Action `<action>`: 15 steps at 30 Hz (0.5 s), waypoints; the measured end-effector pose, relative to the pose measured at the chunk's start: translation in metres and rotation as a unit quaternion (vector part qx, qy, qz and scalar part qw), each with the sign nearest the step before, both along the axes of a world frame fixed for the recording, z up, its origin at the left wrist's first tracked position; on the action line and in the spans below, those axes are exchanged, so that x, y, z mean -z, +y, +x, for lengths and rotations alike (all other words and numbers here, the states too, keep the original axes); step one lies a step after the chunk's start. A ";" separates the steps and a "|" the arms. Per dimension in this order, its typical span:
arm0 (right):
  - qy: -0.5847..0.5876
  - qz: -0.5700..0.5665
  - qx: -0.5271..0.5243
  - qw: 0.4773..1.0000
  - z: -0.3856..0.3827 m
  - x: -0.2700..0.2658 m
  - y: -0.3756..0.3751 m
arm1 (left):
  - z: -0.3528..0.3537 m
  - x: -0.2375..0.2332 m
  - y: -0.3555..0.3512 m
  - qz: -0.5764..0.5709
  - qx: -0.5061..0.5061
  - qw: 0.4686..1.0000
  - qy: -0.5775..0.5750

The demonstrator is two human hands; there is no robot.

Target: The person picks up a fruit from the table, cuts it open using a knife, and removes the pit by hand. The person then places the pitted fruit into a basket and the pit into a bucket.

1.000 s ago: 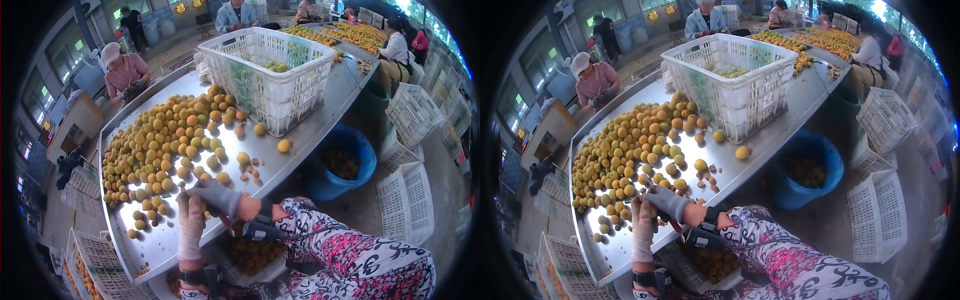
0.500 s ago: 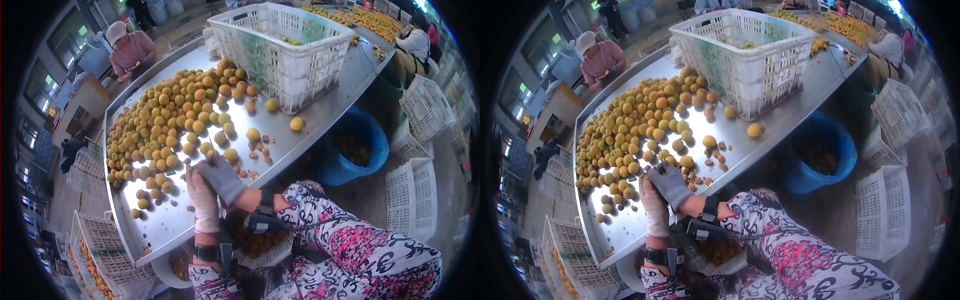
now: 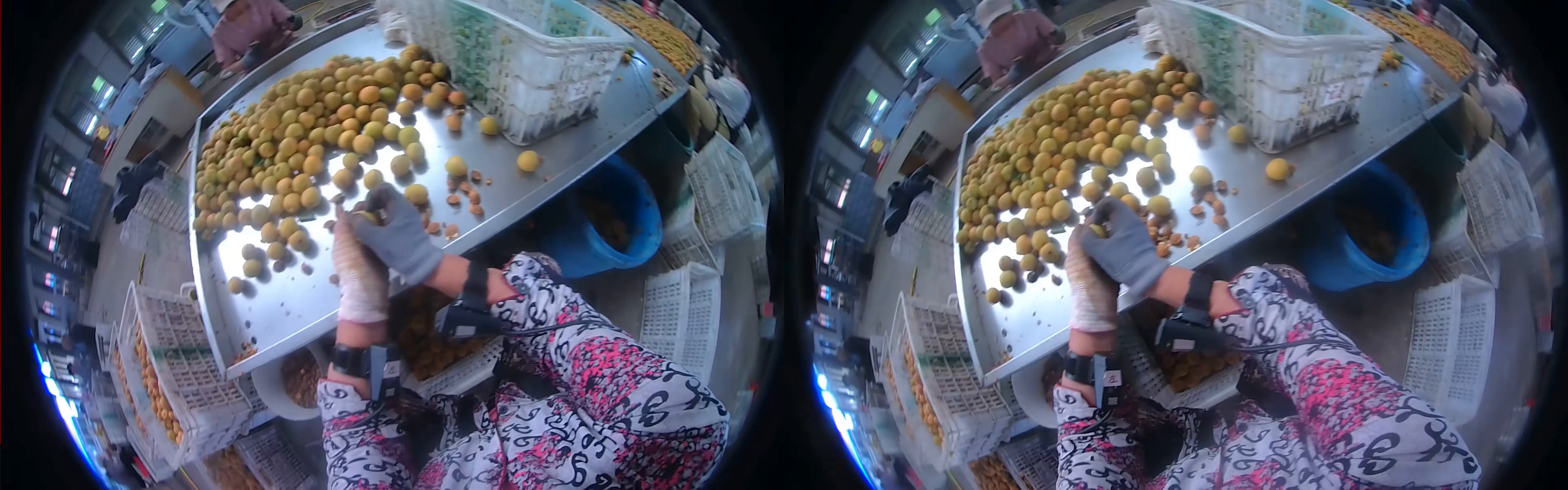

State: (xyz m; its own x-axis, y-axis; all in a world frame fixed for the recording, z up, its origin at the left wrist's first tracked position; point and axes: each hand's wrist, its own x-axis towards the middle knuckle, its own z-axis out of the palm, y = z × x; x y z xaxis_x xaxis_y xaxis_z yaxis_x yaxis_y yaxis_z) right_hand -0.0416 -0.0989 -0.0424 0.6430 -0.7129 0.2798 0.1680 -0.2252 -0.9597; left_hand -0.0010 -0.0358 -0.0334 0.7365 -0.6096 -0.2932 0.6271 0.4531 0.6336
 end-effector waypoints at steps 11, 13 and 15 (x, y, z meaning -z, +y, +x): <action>-0.051 0.301 -0.209 0.929 -0.017 -0.015 -0.014 | -0.002 -0.013 0.006 0.157 -0.126 0.938 -0.283; -0.035 0.313 -0.264 0.912 -0.023 -0.020 -0.015 | -0.002 -0.015 0.008 0.129 -0.116 0.961 -0.217; -0.014 0.268 -0.248 0.931 -0.027 -0.022 -0.011 | 0.003 -0.008 0.011 0.124 -0.097 0.971 -0.181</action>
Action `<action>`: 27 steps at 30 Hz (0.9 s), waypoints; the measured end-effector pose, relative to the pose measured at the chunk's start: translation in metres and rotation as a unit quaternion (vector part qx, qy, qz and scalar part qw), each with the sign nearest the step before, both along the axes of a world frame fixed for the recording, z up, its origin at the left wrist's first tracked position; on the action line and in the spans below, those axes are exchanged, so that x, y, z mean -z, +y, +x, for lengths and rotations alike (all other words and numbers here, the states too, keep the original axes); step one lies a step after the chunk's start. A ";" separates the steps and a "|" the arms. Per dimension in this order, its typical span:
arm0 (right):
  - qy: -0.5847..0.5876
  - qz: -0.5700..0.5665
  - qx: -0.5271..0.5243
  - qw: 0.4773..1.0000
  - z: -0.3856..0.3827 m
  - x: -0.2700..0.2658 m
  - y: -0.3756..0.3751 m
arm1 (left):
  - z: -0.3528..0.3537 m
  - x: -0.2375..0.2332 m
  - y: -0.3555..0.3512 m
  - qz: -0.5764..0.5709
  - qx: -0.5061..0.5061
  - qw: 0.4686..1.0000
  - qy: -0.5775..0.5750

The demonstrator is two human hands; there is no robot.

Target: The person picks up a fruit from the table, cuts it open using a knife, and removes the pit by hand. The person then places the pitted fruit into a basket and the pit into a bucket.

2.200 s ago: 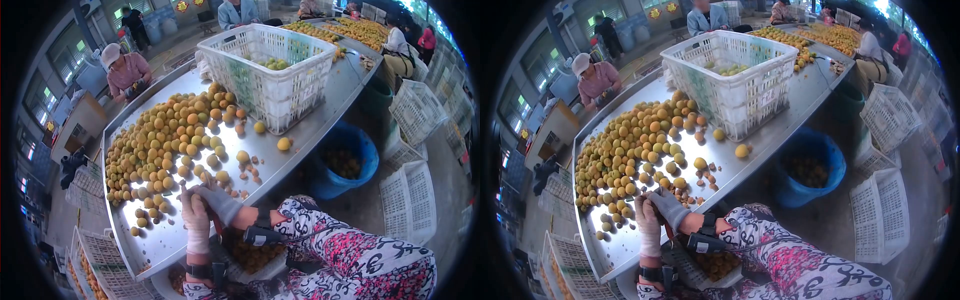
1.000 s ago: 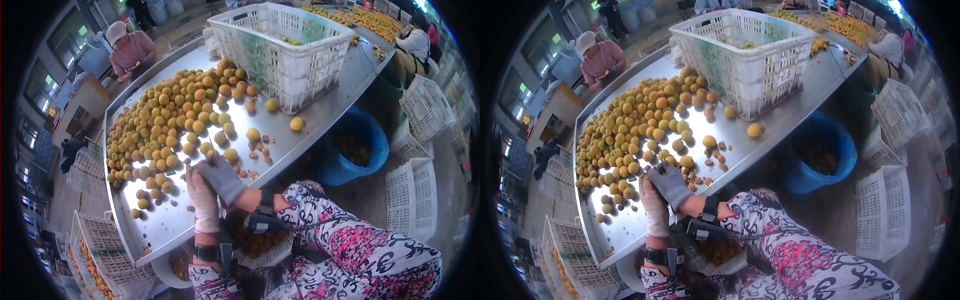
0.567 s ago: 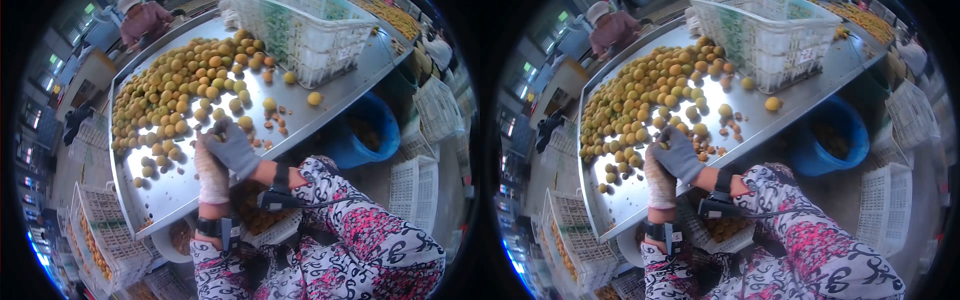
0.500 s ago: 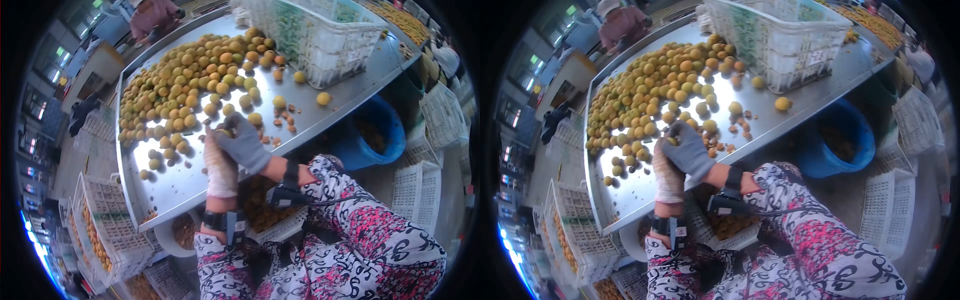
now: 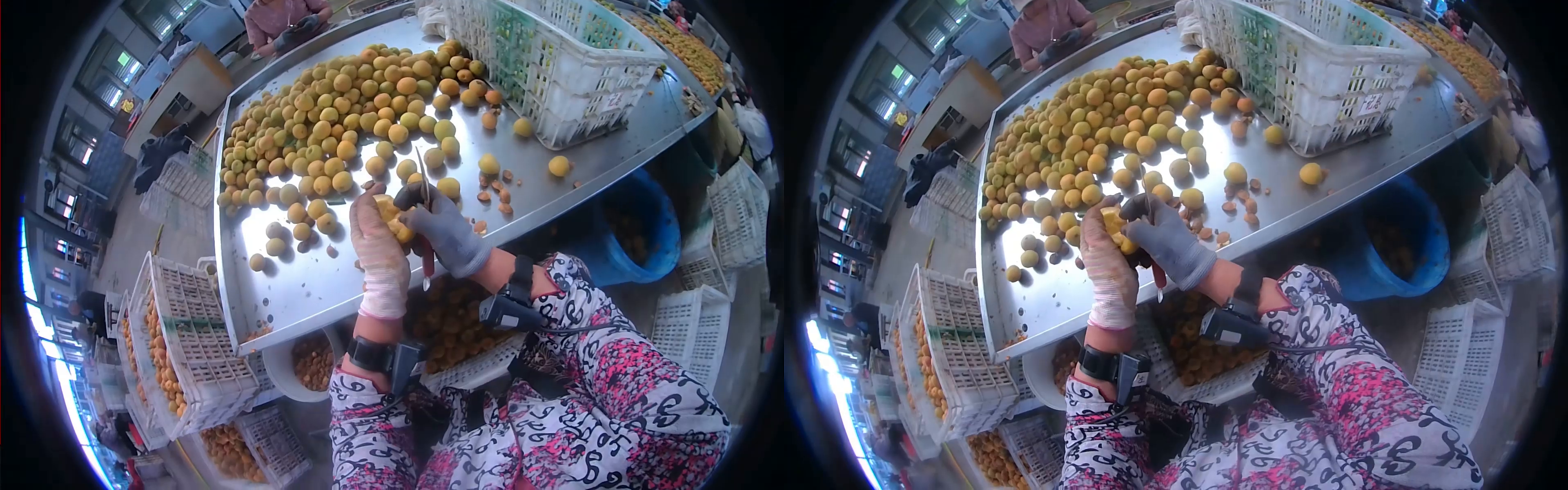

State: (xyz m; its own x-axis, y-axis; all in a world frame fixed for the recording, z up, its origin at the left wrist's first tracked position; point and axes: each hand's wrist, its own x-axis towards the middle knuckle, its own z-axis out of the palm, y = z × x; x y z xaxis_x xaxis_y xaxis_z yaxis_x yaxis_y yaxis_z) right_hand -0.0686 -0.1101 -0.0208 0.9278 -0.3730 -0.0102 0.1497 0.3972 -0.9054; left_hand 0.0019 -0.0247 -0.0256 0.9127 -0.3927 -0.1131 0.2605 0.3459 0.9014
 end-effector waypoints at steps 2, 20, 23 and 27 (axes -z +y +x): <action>0.014 -0.052 0.015 0.998 -0.004 -0.003 0.004 | 0.000 0.000 0.002 -0.007 0.016 0.999 0.039; -0.053 -0.032 0.043 0.997 -0.003 -0.011 -0.034 | 0.005 -0.037 0.048 0.207 0.337 0.909 -0.133; -0.027 -0.005 0.023 0.999 -0.001 -0.008 -0.033 | 0.001 -0.037 0.040 0.154 0.240 0.953 -0.101; 0.019 -0.101 0.017 0.995 -0.001 -0.009 -0.025 | 0.001 -0.015 0.032 0.104 0.261 0.956 -0.086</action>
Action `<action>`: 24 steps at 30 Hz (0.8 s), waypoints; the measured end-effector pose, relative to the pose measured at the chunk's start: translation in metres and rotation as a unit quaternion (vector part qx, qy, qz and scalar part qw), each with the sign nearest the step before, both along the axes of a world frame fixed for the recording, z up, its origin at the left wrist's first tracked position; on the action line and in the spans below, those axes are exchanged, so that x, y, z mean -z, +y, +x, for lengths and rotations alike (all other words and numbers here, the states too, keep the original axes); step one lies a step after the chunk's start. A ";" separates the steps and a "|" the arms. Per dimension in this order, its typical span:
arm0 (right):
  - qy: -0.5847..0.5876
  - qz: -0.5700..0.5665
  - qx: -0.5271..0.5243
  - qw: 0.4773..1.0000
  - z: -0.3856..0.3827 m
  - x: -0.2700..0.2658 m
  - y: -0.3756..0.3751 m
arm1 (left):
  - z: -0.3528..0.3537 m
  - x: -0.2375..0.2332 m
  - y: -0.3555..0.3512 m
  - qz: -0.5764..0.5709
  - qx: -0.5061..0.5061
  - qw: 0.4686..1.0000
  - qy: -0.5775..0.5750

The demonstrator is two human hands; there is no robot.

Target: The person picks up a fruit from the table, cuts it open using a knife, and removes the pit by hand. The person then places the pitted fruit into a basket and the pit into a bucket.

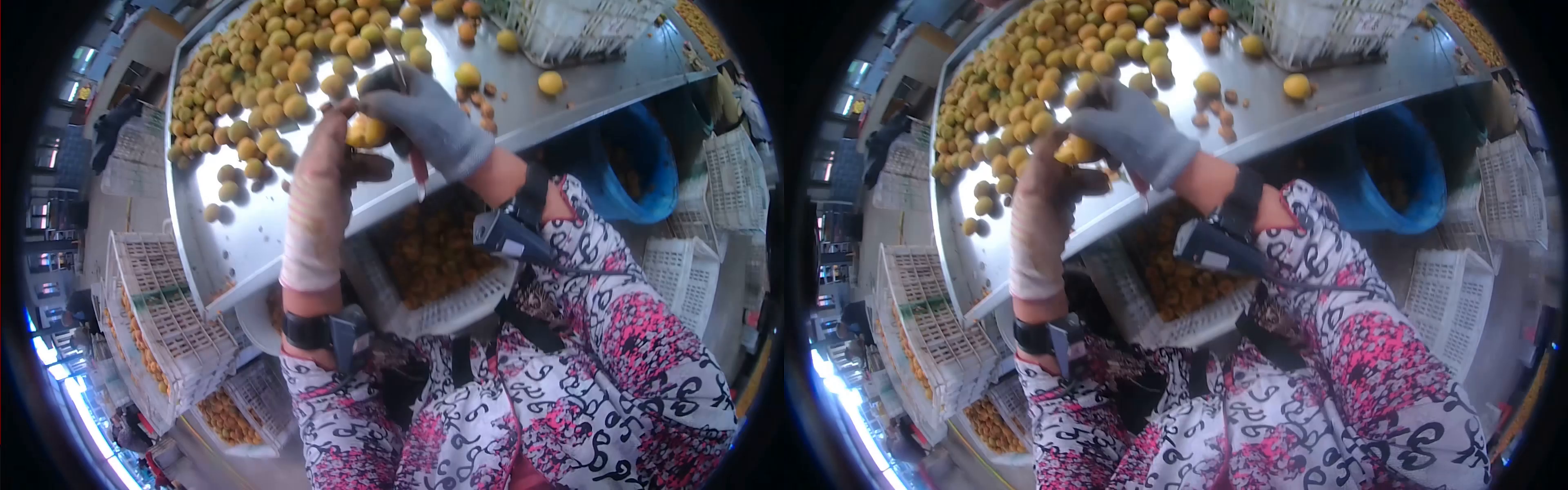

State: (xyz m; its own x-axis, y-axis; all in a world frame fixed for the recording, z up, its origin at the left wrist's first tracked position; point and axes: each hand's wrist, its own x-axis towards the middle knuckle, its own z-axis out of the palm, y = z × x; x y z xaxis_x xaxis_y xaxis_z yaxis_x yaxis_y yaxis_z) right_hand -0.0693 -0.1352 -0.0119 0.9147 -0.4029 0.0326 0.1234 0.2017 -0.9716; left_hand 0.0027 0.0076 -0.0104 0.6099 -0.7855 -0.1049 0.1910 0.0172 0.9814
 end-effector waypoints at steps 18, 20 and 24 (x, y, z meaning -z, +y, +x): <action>-0.168 0.266 0.089 0.945 -0.004 -0.025 -0.051 | -0.001 0.034 -0.010 -0.053 0.010 0.959 0.280; -0.194 0.274 0.088 0.938 -0.005 -0.026 -0.055 | -0.011 0.027 -0.017 -0.045 -0.004 0.959 0.278; -0.206 0.254 0.065 0.943 -0.009 -0.028 -0.053 | -0.015 0.032 -0.026 -0.048 0.023 0.932 0.358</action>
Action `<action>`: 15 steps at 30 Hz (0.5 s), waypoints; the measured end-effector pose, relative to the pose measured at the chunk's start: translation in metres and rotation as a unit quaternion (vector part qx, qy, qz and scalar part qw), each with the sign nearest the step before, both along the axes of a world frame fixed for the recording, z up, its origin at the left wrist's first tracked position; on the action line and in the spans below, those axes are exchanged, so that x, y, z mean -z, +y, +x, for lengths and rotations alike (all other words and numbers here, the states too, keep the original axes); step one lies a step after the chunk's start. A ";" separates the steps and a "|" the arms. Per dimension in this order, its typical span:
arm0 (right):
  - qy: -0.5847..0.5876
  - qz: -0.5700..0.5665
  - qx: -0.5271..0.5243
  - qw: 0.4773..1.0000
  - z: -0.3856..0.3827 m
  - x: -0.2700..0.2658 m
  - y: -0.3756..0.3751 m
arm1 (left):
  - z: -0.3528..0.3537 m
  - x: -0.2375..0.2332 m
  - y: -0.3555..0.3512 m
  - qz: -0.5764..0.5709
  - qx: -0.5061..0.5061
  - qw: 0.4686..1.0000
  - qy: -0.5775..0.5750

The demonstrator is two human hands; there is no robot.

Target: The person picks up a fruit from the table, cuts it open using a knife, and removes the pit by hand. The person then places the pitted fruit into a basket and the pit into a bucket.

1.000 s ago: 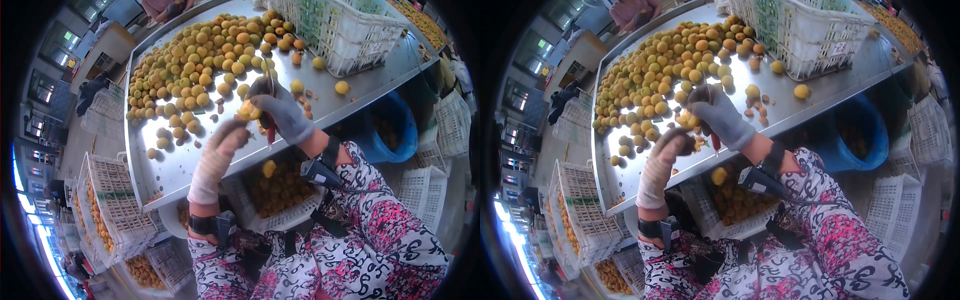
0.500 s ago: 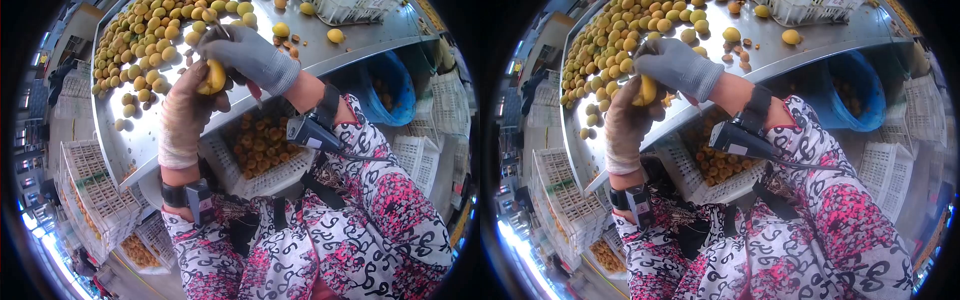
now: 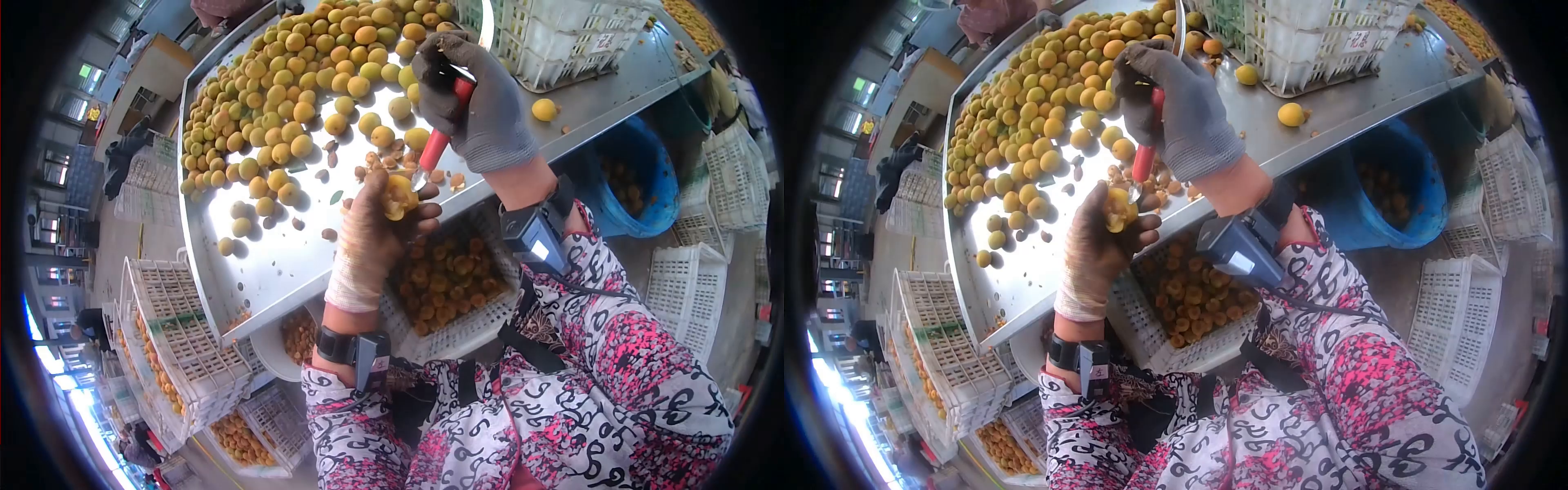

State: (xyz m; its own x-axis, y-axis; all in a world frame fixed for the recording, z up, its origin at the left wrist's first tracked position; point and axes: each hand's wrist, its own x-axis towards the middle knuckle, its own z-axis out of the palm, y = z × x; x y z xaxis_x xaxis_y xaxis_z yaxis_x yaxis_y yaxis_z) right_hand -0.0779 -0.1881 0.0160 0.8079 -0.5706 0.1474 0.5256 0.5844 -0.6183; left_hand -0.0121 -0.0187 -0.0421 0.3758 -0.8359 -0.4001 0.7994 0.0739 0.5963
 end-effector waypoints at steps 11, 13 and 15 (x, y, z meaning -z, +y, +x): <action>0.035 -0.106 0.070 0.991 0.001 -0.010 0.040 | -0.002 0.006 -0.006 -0.038 0.011 0.999 0.035; 0.066 -0.125 0.026 0.990 0.002 -0.002 0.038 | -0.003 0.005 -0.005 -0.036 0.001 0.999 0.036; 0.129 -0.122 -0.001 0.984 0.004 0.000 0.041 | -0.003 0.003 -0.005 -0.034 -0.010 0.999 0.039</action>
State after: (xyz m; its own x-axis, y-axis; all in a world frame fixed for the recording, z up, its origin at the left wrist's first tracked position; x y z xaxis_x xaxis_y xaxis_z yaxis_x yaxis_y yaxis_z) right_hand -0.0744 -0.1473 0.0158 0.8369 -0.5428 0.0700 0.3324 0.4026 -0.8529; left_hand -0.0149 -0.0242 -0.0447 0.3630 -0.8547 -0.3710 0.8414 0.1296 0.5246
